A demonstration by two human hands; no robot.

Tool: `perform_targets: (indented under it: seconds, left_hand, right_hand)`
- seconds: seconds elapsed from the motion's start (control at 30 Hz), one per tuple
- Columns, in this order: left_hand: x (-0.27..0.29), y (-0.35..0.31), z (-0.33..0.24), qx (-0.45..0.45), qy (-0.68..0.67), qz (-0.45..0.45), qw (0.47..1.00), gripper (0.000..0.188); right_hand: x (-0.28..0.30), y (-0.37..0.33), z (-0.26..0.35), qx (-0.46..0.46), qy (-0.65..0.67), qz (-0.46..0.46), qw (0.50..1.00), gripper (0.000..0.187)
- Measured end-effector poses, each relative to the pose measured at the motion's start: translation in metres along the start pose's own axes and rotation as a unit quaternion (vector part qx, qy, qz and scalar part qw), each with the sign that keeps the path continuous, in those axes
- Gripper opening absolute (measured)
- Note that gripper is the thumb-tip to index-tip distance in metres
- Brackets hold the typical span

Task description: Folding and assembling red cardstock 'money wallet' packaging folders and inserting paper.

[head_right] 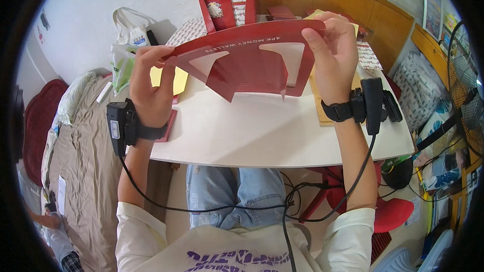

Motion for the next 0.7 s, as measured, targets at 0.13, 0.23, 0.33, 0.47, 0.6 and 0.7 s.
perform_targets:
  seconds: [0.13, 0.23, 0.33, 0.47, 0.6, 0.7]
  left_hand:
    - [-0.001, 0.003, -0.002, 0.061, -0.024, -0.019, 0.998, 0.020]
    - [0.000, 0.004, -0.001, 0.053, -0.012, -0.029, 0.998, 0.020]
    - [0.001, 0.004, 0.000, 0.041, 0.016, -0.021, 0.999, 0.018]
    - [0.002, 0.011, -0.002, 0.043, 0.028, 0.007, 0.999, 0.016]
    - [-0.001, 0.012, -0.006, 0.093, -0.049, 0.031, 0.994, 0.017]
    - [-0.003, 0.010, -0.008, 0.105, -0.062, 0.047, 0.991, 0.018]
  right_hand:
    - [0.001, 0.002, -0.004, 0.003, -0.001, 0.011, 1.000, 0.020]
    - [0.001, 0.002, -0.004, -0.014, -0.019, 0.015, 1.000, 0.019]
    - [0.004, 0.004, -0.004, -0.032, -0.066, -0.008, 0.997, 0.019]
    - [0.008, 0.007, -0.005, -0.049, -0.083, 0.006, 0.995, 0.020]
    - [0.005, 0.005, -0.008, -0.047, -0.080, -0.012, 0.996, 0.018]
    - [0.006, 0.000, -0.005, -0.092, -0.083, -0.025, 0.992, 0.014]
Point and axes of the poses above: each hand's wrist, its own y-axis towards the middle knuckle, its own x-axis out of the back of the hand, z = x × y, the point moved 2 cm from there along y, towards the middle knuckle, and after that the axes turned 2 degrees about y, right-handed, at the moved point
